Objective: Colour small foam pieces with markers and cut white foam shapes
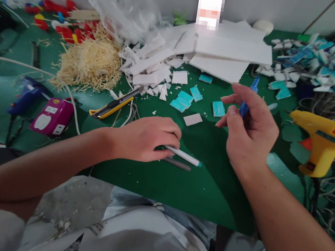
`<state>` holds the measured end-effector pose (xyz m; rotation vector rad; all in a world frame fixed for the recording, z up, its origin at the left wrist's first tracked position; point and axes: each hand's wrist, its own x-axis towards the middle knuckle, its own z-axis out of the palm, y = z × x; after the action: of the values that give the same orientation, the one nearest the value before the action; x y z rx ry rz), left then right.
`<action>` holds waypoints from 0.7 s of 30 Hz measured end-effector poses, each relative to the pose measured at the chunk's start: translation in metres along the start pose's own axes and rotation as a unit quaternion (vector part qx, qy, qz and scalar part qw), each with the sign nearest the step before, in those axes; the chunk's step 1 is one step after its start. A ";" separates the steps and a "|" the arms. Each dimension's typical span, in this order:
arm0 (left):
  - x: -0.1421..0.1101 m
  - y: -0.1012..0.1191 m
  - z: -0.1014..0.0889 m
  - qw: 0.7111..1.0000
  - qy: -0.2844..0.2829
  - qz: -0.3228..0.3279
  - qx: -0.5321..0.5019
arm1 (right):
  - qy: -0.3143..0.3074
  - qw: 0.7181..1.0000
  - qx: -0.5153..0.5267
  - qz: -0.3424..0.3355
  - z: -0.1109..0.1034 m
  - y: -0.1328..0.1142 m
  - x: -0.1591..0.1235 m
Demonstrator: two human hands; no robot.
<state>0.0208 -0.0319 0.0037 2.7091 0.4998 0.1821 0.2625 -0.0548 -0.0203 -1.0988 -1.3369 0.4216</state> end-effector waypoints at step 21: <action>0.007 -0.010 0.004 0.974 0.047 -0.223 0.008 | -0.072 0.987 0.077 0.120 0.004 -0.017 0.002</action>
<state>0.0251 -0.0223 -0.0033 2.5310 1.1220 0.1832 0.2539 -0.0602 -0.0058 -1.1199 -1.2764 0.7831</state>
